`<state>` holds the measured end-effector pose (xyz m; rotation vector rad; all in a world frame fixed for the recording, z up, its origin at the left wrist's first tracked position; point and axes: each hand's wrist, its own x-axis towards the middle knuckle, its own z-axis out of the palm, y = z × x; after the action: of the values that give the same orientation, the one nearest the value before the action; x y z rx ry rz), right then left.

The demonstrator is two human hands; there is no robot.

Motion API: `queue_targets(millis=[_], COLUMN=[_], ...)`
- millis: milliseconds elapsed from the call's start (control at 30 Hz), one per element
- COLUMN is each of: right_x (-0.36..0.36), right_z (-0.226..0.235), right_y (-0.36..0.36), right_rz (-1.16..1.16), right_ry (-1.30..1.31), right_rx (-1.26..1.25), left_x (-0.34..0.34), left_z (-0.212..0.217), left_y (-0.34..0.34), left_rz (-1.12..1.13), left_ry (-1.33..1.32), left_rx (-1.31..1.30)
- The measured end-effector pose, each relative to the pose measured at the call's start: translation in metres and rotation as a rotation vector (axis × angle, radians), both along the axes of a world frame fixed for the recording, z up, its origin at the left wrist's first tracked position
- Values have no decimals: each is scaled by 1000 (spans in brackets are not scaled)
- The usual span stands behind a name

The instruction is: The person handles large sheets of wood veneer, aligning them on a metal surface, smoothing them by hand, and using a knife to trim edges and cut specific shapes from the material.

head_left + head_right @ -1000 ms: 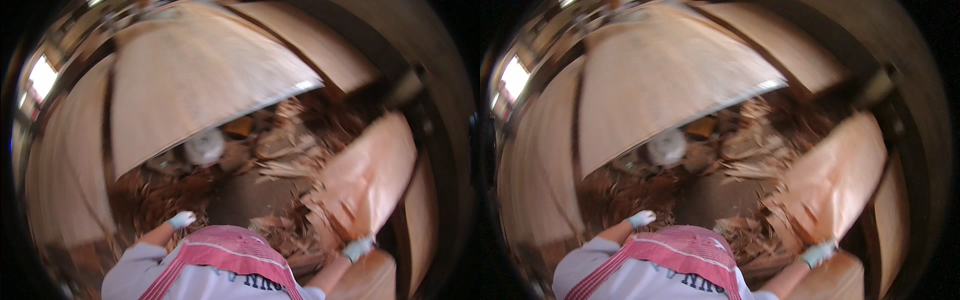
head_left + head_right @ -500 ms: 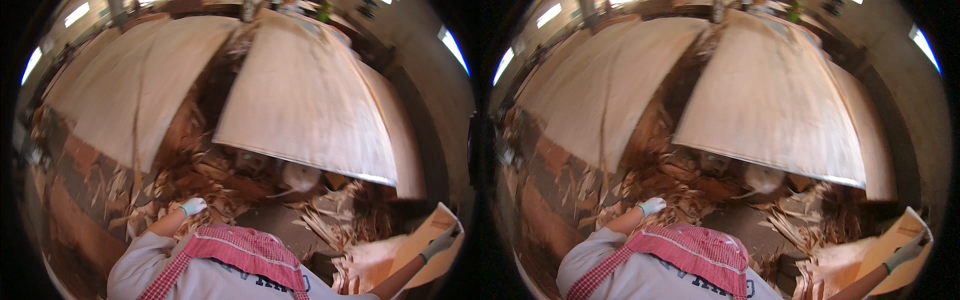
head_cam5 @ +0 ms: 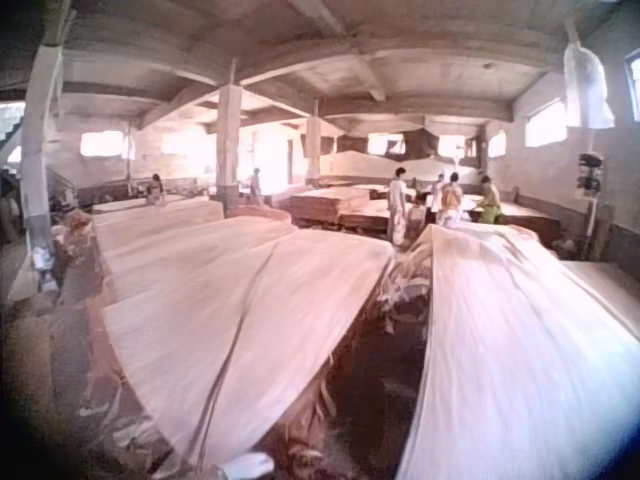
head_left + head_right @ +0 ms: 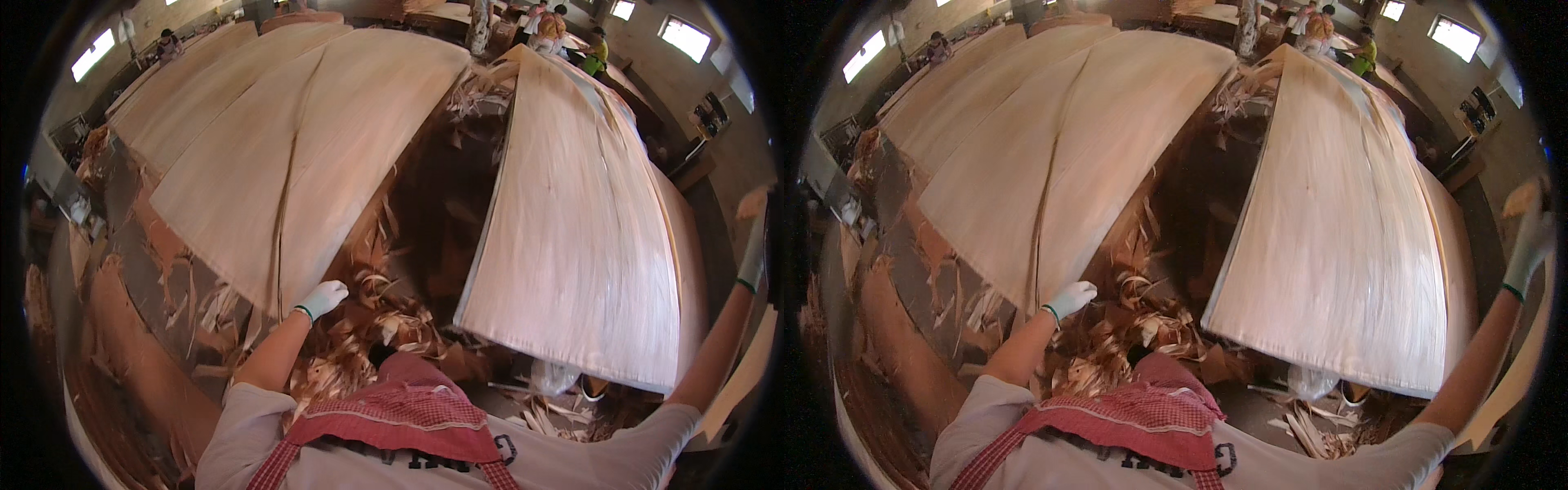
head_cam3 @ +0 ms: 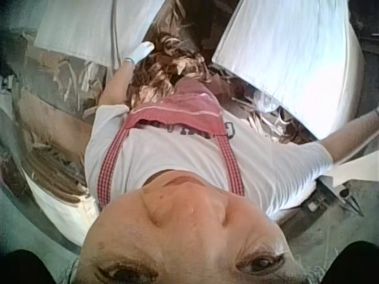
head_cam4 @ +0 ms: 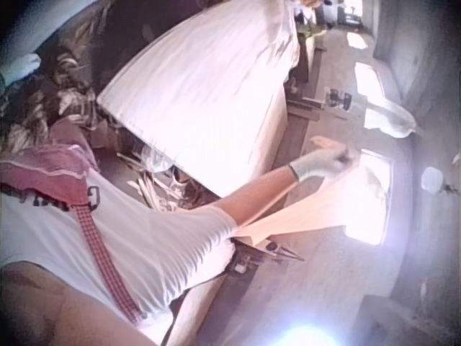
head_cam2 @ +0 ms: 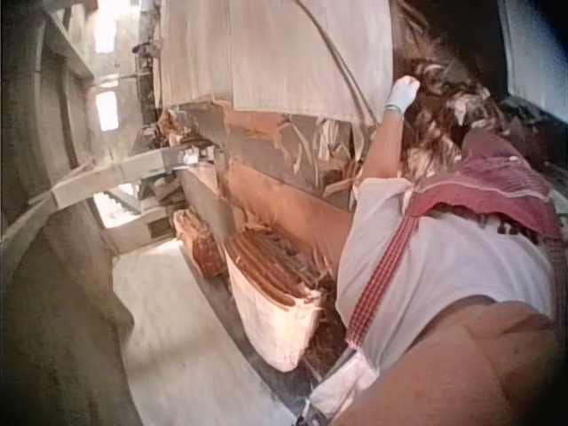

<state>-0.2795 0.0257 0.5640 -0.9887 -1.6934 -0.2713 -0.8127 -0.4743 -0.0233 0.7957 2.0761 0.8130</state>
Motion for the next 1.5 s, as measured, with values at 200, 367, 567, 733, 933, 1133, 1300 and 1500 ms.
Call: queue_targets(millis=[200,367,567,733,933,1133,1300,1500], right_x=[-163,-264,-319,-351,-404,-426,-505,-553], right_z=[-114,-161,-204,-234,-230,-264,-303,-376], right_y=[92,130,206,288,375,516,634,845], right_rz=[-261,-75,-149,-119,-318,-140,-233,-346], right_ry=[19,146,188,186,227,175,133,76], right_rx=[159,52,-21,-148,-595,-672,-853,-917], left_x=[-151,-228,-311,-425,-548,-658,-694,-733], left_z=[35,0,-59,-122,-122,-106,-78,-94], left_y=[80,55,84,173,384,607,796,954], left_rz=[4,-103,84,95,114,-52,14,208], left_ry=[86,127,-380,-516,-298,-154,-365,-430], left_rx=[186,-218,-266,-219,-229,-102,76,101])
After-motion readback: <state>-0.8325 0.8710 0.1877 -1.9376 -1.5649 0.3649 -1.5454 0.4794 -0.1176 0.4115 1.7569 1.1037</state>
